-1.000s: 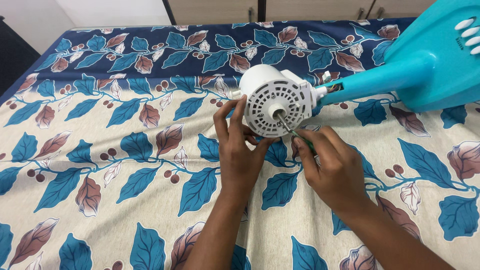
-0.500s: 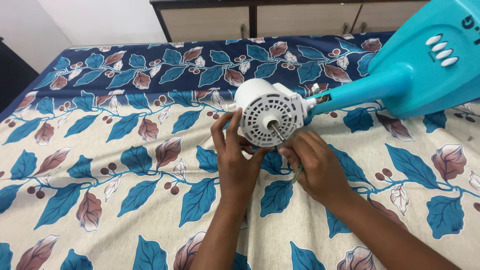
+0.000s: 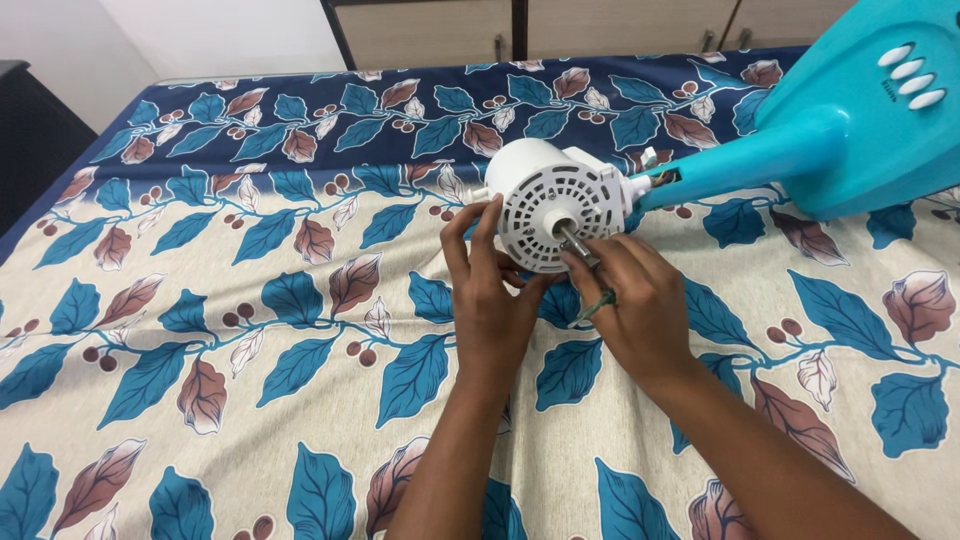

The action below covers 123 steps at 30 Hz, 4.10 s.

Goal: The person uses a screwdriver to repeatedly probe and adjust the central hub of a white fan motor casing. The hands hold the motor steady while the tool is inserted into the center opening, with no visible disassembly or reassembly shown.

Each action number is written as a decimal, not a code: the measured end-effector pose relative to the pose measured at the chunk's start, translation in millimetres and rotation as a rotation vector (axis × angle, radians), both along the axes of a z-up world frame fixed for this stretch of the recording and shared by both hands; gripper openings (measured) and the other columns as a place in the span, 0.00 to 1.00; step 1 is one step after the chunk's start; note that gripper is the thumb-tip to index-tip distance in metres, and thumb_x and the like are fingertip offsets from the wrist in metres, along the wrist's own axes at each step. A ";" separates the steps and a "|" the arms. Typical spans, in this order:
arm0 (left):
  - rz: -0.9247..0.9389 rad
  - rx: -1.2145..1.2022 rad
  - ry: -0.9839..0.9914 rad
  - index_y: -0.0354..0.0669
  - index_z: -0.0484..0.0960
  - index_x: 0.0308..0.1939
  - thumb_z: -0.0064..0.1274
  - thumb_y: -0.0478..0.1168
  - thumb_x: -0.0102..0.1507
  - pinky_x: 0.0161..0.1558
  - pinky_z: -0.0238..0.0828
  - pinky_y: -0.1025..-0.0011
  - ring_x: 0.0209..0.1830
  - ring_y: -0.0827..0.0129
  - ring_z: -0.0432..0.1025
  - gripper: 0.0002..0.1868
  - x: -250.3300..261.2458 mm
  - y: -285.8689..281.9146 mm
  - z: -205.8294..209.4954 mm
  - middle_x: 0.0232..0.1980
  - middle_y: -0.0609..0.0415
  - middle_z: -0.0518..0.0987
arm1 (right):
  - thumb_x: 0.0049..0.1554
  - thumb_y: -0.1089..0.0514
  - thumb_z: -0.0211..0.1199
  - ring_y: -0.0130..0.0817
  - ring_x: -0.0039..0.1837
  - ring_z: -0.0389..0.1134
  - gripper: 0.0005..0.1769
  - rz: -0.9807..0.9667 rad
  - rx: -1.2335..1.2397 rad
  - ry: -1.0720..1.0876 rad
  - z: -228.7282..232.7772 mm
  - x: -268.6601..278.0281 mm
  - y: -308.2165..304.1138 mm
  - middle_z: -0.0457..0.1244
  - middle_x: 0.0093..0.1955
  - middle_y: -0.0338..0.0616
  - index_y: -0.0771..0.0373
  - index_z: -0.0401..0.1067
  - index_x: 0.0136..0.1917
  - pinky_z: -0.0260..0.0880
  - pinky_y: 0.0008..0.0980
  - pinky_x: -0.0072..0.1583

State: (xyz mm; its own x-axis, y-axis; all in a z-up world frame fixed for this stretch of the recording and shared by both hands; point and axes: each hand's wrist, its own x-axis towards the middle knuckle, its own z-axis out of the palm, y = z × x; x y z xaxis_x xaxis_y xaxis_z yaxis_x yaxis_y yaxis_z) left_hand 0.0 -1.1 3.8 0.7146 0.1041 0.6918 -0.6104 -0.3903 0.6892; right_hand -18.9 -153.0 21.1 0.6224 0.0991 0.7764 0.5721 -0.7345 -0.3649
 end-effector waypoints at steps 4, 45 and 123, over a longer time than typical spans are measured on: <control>0.006 0.007 0.004 0.42 0.67 0.72 0.73 0.26 0.48 0.40 0.80 0.77 0.43 0.71 0.77 0.49 -0.2 0.5 -0.7 0.70 0.47 0.64 | 0.60 0.61 0.69 0.38 0.40 0.70 0.11 0.018 0.043 -0.031 0.1 0.4 1.9 0.67 0.43 0.50 0.71 0.75 0.51 0.68 0.35 0.40; 0.008 0.038 0.015 0.44 0.65 0.73 0.75 0.29 0.49 0.40 0.82 0.78 0.47 0.71 0.77 0.51 -1.6 0.3 -0.9 0.71 0.47 0.62 | 0.60 0.63 0.60 0.16 0.34 0.60 0.10 0.275 0.487 0.585 -15.5 -38.3 -38.0 0.63 0.37 0.37 0.65 0.66 0.55 0.60 0.22 0.36; 0.040 0.062 0.005 0.41 0.66 0.73 0.75 0.29 0.48 0.39 0.79 0.77 0.39 0.74 0.75 0.51 0.1 -0.1 -3.8 0.71 0.47 0.62 | 0.57 0.65 0.61 0.26 0.40 0.72 0.15 0.101 0.327 0.424 31.8 -44.1 -24.2 0.69 0.46 0.43 0.66 0.75 0.59 0.71 0.26 0.40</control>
State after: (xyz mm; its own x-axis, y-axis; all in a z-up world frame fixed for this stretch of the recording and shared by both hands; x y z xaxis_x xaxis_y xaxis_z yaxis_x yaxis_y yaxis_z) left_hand 0.1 -1.2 0.0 0.7141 0.0895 0.6943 -0.5900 -0.4568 0.6658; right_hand -63.1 -177.3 52.9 0.8877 -0.0301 0.4595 0.3868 -0.4926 -0.7796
